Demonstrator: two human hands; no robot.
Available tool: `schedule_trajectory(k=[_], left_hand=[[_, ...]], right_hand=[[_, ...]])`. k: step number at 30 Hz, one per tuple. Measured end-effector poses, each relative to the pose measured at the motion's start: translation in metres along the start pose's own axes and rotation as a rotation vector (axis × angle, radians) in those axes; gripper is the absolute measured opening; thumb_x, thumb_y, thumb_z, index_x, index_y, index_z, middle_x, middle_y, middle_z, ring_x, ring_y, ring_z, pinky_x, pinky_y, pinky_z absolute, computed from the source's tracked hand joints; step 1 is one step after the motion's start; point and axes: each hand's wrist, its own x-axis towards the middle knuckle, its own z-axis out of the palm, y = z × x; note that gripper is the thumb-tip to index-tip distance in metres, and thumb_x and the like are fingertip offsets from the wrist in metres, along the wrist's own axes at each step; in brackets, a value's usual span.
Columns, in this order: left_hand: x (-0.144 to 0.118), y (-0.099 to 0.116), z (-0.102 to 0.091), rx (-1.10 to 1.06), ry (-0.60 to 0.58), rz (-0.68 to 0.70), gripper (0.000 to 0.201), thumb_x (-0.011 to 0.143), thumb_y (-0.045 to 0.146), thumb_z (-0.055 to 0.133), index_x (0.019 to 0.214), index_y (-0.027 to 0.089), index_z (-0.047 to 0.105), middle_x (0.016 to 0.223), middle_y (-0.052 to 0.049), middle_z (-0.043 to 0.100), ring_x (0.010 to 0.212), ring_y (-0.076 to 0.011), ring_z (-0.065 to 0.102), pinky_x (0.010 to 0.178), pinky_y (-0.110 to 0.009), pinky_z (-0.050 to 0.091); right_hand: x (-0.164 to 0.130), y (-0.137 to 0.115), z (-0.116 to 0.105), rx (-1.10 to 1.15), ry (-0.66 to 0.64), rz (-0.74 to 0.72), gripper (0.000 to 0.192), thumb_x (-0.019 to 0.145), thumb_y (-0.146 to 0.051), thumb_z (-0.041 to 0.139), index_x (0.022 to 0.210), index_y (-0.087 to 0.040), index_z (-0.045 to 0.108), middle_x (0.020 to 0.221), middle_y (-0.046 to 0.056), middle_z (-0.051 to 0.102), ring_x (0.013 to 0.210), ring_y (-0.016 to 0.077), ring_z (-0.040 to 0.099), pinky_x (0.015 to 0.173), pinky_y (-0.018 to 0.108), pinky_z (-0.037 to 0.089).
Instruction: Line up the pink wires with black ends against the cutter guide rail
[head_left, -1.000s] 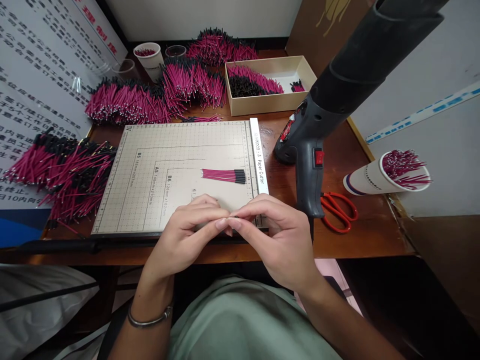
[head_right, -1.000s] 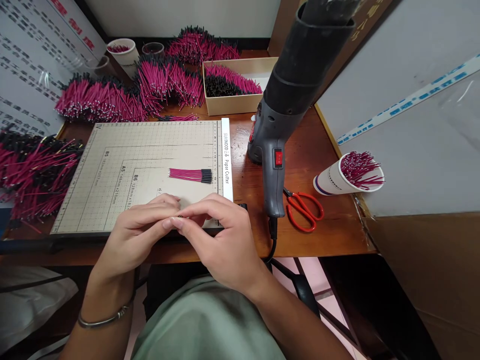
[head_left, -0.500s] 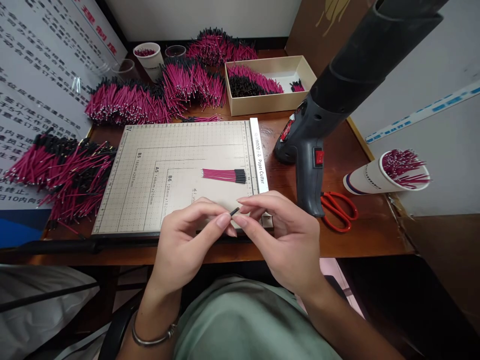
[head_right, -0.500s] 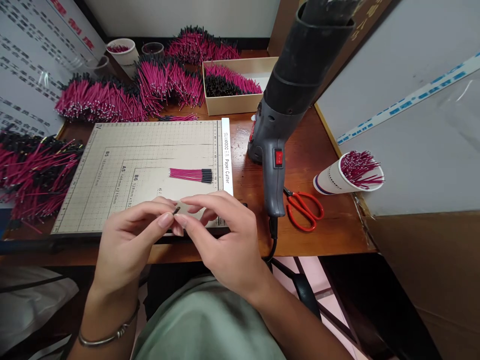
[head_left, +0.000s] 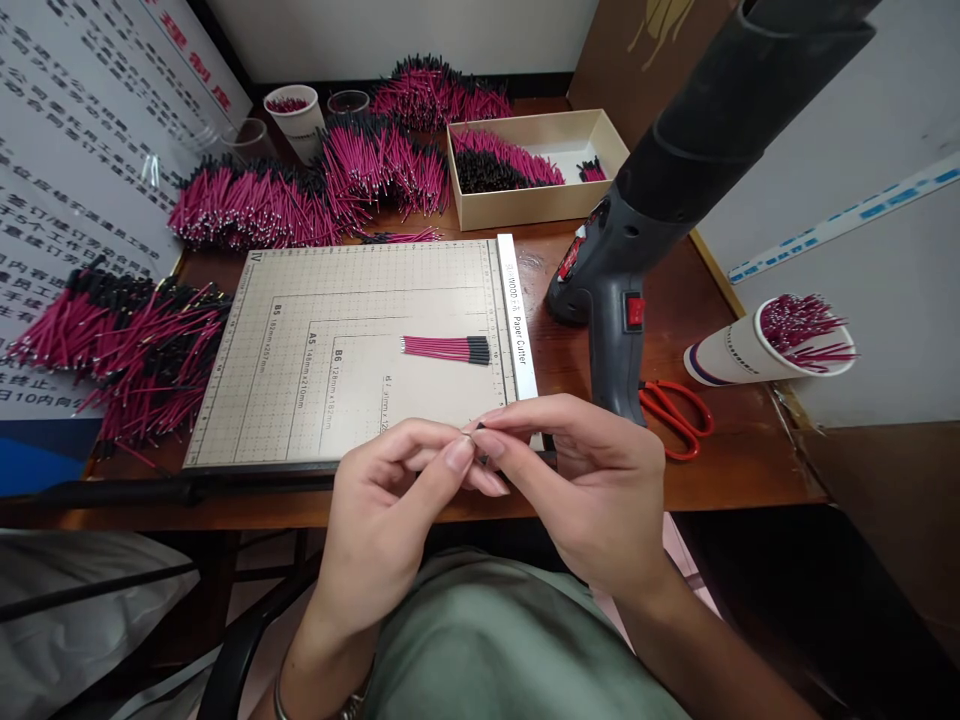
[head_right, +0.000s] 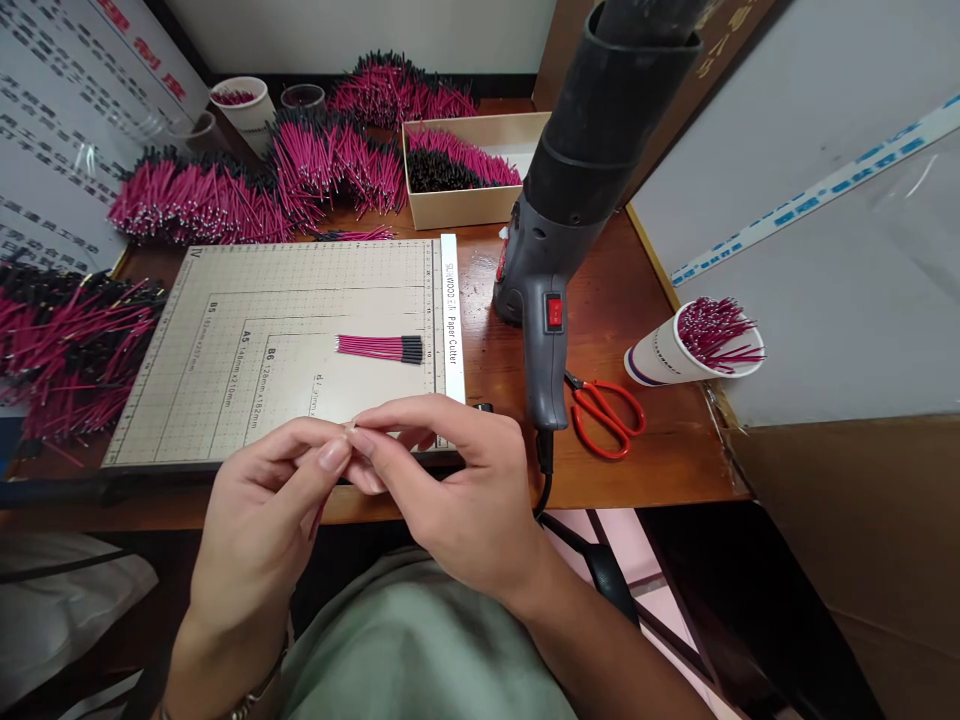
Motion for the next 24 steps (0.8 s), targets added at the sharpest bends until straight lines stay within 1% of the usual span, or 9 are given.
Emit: schedule_trajectory(k=[3, 6, 10, 13, 16, 20, 24], left_hand=[[-0.0003, 0.0002, 0.0010, -0.035, 0.003, -0.059, 0.014, 0.095, 0.032, 0.069, 0.090, 0.024, 0.079, 0.077, 0.001, 0.079, 0.073, -0.0113, 0.074, 0.074, -0.018, 0.061], [-0.0004, 0.0001, 0.0010, -0.068, -0.005, -0.074, 0.013, 0.095, 0.033, 0.070, 0.089, 0.026, 0.079, 0.077, 0.003, 0.079, 0.073, -0.0104, 0.074, 0.074, -0.016, 0.061], [0.0000, -0.0008, -0.0004, -0.074, -0.008, -0.085, 0.012, 0.094, 0.034, 0.070, 0.089, 0.028, 0.079, 0.078, 0.004, 0.079, 0.073, -0.0104, 0.074, 0.074, -0.017, 0.061], [0.0011, -0.0013, -0.0009, -0.051, -0.006, -0.073, 0.012, 0.094, 0.033, 0.070, 0.089, 0.028, 0.079, 0.078, 0.004, 0.079, 0.073, -0.0091, 0.074, 0.075, -0.014, 0.060], [0.0018, -0.0013, -0.0008, -0.041, -0.004, -0.071, 0.013, 0.094, 0.033, 0.071, 0.087, 0.027, 0.079, 0.077, 0.003, 0.079, 0.073, -0.0096, 0.074, 0.075, -0.015, 0.060], [0.0011, -0.0022, 0.0006, -0.059, 0.004, -0.064, 0.014, 0.094, 0.035, 0.070, 0.088, 0.026, 0.080, 0.076, 0.002, 0.078, 0.070, -0.0115, 0.073, 0.072, -0.018, 0.060], [-0.0009, -0.0045, 0.0047, -0.103, 0.006, -0.061, 0.015, 0.095, 0.035, 0.069, 0.091, 0.027, 0.081, 0.076, 0.001, 0.078, 0.070, -0.0124, 0.073, 0.070, -0.018, 0.059]], right_hand=[[-0.0005, -0.0010, -0.0004, 0.028, 0.018, 0.051, 0.017, 0.081, -0.009, 0.077, 0.089, -0.023, 0.076, 0.080, -0.005, 0.077, 0.071, 0.0091, 0.073, 0.065, 0.017, 0.059], [-0.0014, -0.0017, -0.0014, 0.026, 0.024, 0.085, 0.021, 0.080, -0.010, 0.078, 0.094, -0.025, 0.076, 0.081, -0.005, 0.078, 0.073, 0.0097, 0.074, 0.066, 0.017, 0.059], [-0.0013, -0.0024, -0.0021, 0.040, 0.019, 0.097, 0.021, 0.078, -0.009, 0.078, 0.092, -0.025, 0.076, 0.082, -0.006, 0.078, 0.073, 0.0085, 0.074, 0.065, 0.015, 0.058], [0.0004, -0.0030, -0.0019, 0.049, 0.005, 0.138, 0.020, 0.079, -0.010, 0.078, 0.091, -0.025, 0.076, 0.080, -0.007, 0.077, 0.073, 0.0065, 0.074, 0.065, 0.013, 0.056], [0.0026, -0.0037, -0.0021, 0.081, -0.019, 0.207, 0.015, 0.079, -0.013, 0.079, 0.089, -0.024, 0.077, 0.080, -0.006, 0.078, 0.073, 0.0063, 0.073, 0.066, 0.012, 0.055], [0.0039, -0.0048, -0.0030, 0.204, -0.075, 0.342, 0.005, 0.081, -0.018, 0.077, 0.083, -0.023, 0.079, 0.078, -0.003, 0.078, 0.067, 0.0074, 0.070, 0.063, 0.014, 0.056], [0.0026, -0.0064, -0.0038, 0.308, -0.113, 0.411, 0.009, 0.083, -0.020, 0.076, 0.088, -0.024, 0.081, 0.082, 0.000, 0.079, 0.066, 0.0089, 0.070, 0.060, 0.017, 0.055]])
